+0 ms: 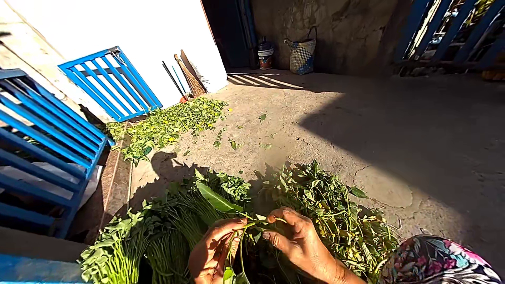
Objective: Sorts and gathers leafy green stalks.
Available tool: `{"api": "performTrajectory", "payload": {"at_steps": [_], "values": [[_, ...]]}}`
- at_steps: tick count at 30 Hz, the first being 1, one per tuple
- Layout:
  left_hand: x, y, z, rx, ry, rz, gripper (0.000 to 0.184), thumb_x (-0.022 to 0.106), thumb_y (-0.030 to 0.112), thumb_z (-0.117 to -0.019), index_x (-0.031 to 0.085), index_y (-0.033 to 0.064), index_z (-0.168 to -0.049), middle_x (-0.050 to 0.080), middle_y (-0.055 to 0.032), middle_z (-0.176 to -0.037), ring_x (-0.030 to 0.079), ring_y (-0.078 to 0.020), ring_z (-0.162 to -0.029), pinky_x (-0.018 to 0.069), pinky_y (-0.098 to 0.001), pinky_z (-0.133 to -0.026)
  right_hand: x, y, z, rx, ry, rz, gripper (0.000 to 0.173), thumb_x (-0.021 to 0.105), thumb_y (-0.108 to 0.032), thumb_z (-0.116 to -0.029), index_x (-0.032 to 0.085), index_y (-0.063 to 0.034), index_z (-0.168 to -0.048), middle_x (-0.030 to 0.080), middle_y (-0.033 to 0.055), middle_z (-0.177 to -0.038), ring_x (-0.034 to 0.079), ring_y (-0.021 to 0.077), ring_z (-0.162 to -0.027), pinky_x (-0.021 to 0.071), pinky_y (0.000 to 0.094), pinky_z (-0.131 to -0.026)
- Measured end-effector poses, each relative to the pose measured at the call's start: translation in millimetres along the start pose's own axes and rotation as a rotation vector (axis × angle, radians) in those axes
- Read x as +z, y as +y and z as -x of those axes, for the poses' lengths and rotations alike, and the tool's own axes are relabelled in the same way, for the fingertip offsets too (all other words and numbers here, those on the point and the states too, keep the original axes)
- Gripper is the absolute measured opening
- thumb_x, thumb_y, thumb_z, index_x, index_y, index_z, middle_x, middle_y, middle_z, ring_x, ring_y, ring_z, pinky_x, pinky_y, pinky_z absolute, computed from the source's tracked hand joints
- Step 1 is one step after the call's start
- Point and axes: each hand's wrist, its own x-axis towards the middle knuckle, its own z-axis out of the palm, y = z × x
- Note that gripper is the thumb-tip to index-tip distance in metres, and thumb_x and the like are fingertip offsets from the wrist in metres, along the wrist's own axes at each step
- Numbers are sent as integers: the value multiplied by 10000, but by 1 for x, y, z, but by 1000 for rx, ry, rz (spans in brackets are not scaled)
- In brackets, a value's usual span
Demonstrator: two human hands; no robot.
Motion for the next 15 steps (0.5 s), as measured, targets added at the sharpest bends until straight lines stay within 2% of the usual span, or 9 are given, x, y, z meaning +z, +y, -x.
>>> {"api": "performTrajectory", "payload": {"at_steps": [2, 4, 7, 10, 13, 15], "values": [[-1, 3, -1, -6, 1, 9, 176, 621, 136, -1019, 718, 129, -1166, 740, -88, -1120, 735, -246, -1005, 641, -365, -869, 8, 10, 6, -64, 26, 140, 377, 778, -453, -895, 753, -143, -1108, 656, -3, -882, 585, 91, -768, 527, 318, -744], [-2, 2, 0, 3, -19, -8, 181, 622, 122, -1016, 717, 134, -1169, 741, -84, -1127, 735, -244, -1012, 641, -361, -875, 16, 15, 8, -63, 34, 205, 399, 778, -485, -878, 760, -181, -1135, 635, -5, -865, 583, 107, -777, 521, 336, -752], [0, 6, 0, -16, -38, 3, 194, 626, 75, -1001, 713, 126, -1168, 739, -94, -1128, 731, -251, -1025, 637, -368, -888, 27, 27, 10, -45, 2, 227, 304, 722, -423, -928, 767, -214, -1144, 612, 6, -853, 596, 121, -803, 532, 341, -759], [1, 7, -1, 5, -15, 3, 169, 647, 81, -993, 722, 130, -1136, 747, -80, -1107, 737, -240, -1013, 636, -366, -887, 36, 35, 14, -19, 8, 206, 172, 678, -322, -972, 790, -211, -1039, 593, 2, -840, 587, 113, -805, 514, 320, -761], [2, 8, 3, -70, 84, 34, 124, 628, 138, -1016, 709, 111, -1106, 755, -82, -1076, 747, -237, -960, 645, -366, -841, 40, 33, 19, 31, -18, 149, 172, 667, -303, -981, 780, -178, -1016, 631, 24, -926, 620, 109, -878, 548, 302, -776], [2, 5, 5, -174, 189, 78, 133, 624, 115, -1002, 692, 52, -1096, 756, -98, -1022, 754, -245, -905, 652, -377, -815, 40, 27, 23, 77, -104, 98, 256, 695, -358, -969, 767, -156, -1107, 662, 50, -1041, 641, 114, -966, 569, 304, -823]]}}
